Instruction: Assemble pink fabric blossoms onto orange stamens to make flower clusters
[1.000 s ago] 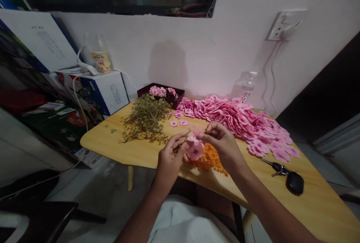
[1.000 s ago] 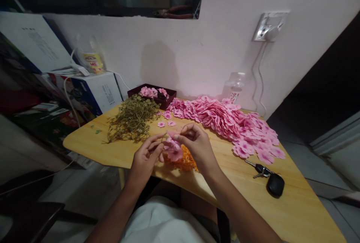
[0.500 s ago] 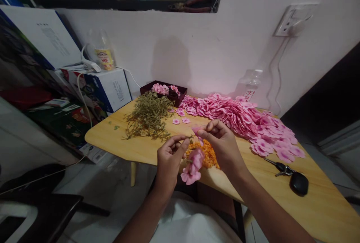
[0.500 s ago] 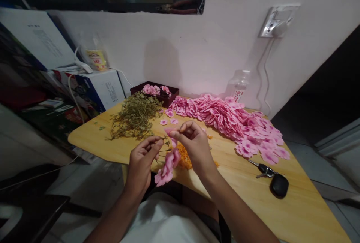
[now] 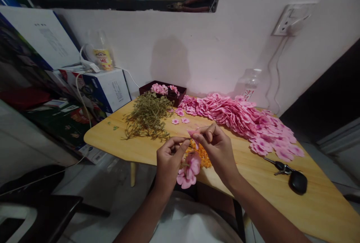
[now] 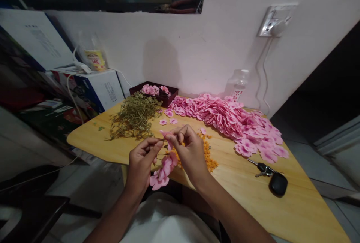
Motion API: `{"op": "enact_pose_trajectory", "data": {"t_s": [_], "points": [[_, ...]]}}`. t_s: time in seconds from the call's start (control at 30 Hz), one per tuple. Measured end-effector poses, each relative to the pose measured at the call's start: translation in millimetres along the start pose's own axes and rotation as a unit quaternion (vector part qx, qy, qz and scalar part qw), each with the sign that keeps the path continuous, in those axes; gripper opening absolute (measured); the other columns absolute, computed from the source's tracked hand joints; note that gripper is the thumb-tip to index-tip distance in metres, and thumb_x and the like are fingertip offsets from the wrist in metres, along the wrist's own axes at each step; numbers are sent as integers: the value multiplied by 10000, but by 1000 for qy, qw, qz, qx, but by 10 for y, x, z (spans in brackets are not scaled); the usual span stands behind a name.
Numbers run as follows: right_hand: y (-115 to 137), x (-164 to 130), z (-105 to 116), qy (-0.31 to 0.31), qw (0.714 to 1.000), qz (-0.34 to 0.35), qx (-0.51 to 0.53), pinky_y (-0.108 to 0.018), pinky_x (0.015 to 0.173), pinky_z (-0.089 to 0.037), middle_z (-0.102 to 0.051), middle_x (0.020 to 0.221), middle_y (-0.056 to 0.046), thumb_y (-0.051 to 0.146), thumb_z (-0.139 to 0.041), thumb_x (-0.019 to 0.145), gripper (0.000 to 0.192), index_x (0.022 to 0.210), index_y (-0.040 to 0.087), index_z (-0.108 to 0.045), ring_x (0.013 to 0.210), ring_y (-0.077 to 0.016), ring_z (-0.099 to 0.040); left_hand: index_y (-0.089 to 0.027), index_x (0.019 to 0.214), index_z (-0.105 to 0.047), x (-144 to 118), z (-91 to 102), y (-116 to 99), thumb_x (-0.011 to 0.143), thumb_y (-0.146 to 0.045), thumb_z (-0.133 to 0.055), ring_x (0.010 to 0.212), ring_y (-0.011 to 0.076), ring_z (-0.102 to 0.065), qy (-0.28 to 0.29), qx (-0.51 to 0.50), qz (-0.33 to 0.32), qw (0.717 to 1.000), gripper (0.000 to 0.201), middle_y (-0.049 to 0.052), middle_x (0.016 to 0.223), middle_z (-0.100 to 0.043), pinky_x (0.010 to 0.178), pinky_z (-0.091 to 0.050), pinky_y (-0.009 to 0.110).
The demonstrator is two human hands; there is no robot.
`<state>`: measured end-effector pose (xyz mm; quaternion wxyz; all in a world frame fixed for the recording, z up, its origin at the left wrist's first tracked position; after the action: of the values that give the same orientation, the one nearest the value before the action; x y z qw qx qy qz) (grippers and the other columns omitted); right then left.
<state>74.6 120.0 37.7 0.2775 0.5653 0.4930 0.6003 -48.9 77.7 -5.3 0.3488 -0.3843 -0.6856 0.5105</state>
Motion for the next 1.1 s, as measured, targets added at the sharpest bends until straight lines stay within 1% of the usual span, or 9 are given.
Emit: {"op": "enact_pose_trajectory", "data": {"t_s": [0.2,0.3,0.43,0.57,0.67,0.73,0.9,0.97,1.1], "points": [[-21,-71,-25,-58,998,25,-28,-258,672,-461,-603,715,6,228,-676,772,386,601,218,-330,742,-135,-598,-150,715,-638,-15,-19,-84,711,-303,-678,419,48,-400,-5,15,-35,999,159,-67,493,-470,405,-327,149],[-29,-82,-47,-60,998,24,-20,-249,649,-448,-590,690,12,225,-674,770,395,596,218,-320,725,-130,-587,-149,705,-628,-2,-8,-88,716,-286,-676,409,44,-403,-3,22,-57,998,145,-74,474,-463,410,-332,143],[-98,-62,-49,-69,998,-12,3,-239,629,-431,-551,666,28,247,-690,751,413,598,219,-307,674,-115,-548,-152,719,-614,27,10,19,726,-305,-678,400,37,-399,7,13,-48,999,165,-80,473,-455,396,-311,134],[-286,-123,-86,-74,996,-49,25,-233,607,-413,-502,645,47,254,-672,747,366,619,218,-331,614,-102,-492,-162,734,-588,11,-33,106,747,-341,-661,376,42,-379,28,-5,-29,999,194,-83,479,-459,377,-309,146],[-464,-216,-143,-58,992,-97,51,-216,527,-374,-451,619,60,233,-617,752,235,664,214,-401,568,-100,-439,-156,712,-598,-18,-105,33,752,-320,-660,438,53,-430,47,27,-61,997,180,-60,527,-512,425,-342,151],[-491,-232,-149,-57,989,-105,85,-211,531,-377,-449,636,64,220,-615,736,206,695,217,-413,575,-99,-435,-152,725,-620,-13,-143,-40,759,-298,-655,511,61,-467,50,50,-92,993,154,-40,585,-559,489,-374,151],[-265,-55,-21,-64,993,-63,77,-212,601,-420,-499,701,48,220,-651,719,184,740,214,-468,640,-102,-489,-163,781,-620,86,-138,-94,776,-323,-651,548,57,-437,17,17,-112,993,162,-47,607,-515,530,-366,145],[-171,18,47,-51,997,-30,46,-219,617,-435,-510,727,39,213,-642,735,158,748,212,-484,654,-102,-509,-168,799,-607,119,-132,-70,776,-341,-653,519,47,-399,12,-6,-99,995,181,-60,592,-468,498,-334,138],[-55,56,198,-46,995,55,-65,-248,662,-467,-553,782,20,165,-566,805,100,810,223,-484,694,-114,-566,-191,875,-564,131,-172,-8,802,-378,-619,460,37,-334,36,-58,-42,997,208,-86,533,-386,449,-272,131]]}}
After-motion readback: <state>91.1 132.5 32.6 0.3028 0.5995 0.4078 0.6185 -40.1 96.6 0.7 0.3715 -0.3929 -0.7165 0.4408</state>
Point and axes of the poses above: each hand's wrist, its own x-axis towards the middle knuckle, its own z-axis out of the back of the hand, y = z × x, the point moved 5 cm from there along x, towards the middle knuckle
